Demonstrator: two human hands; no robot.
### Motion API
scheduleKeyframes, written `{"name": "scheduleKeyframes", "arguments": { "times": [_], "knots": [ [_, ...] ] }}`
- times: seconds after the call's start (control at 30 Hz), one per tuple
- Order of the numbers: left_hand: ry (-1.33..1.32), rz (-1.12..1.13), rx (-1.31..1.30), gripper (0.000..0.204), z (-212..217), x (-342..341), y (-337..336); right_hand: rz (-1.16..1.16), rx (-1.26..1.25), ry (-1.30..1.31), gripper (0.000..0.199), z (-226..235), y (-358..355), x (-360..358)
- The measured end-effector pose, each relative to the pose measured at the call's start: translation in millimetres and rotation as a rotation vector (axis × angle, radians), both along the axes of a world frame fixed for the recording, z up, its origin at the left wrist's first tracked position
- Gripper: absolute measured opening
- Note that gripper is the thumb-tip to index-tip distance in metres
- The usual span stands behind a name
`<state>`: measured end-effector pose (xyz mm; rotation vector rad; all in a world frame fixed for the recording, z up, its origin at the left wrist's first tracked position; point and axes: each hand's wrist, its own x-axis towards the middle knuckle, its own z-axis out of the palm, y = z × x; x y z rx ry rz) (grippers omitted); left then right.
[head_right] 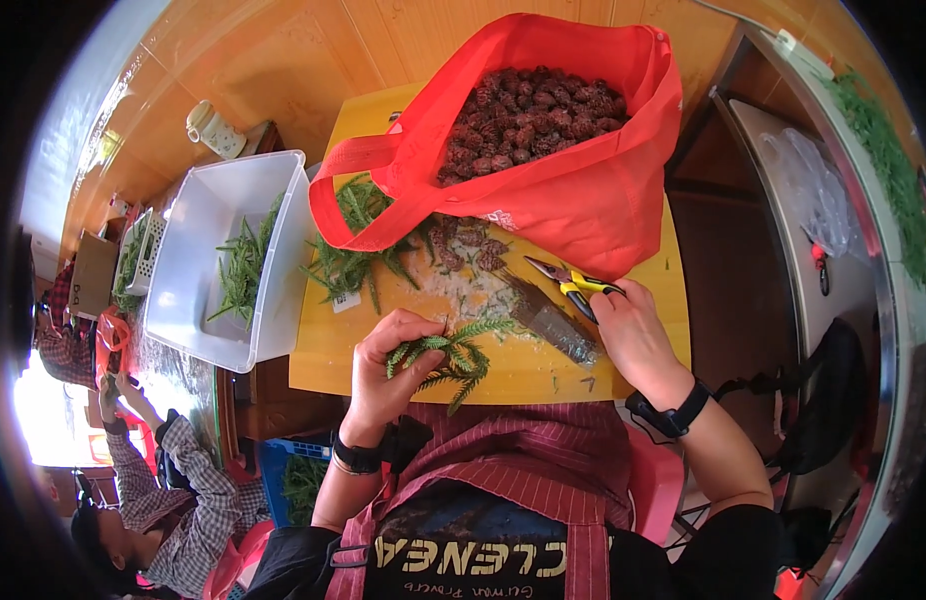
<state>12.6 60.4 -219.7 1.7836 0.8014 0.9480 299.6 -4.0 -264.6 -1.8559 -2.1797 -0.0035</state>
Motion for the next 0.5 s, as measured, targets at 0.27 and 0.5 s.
{"name": "scheduleKeyframes", "arguments": {
  "times": [0.27, 0.5],
  "knots": [
    [-0.007, 0.006, 0.001, 0.028, -0.6, 1.1, -0.1, -0.002, -0.097, -0.008, 0.016, -0.1, -0.2, 3.0],
    [-0.148, -0.042, -0.101, 0.025, -5.4, 1.9, -1.6, 0.014, -0.142, 0.118, 0.026, 6.7, -1.7, 2.4]
  ]
}}
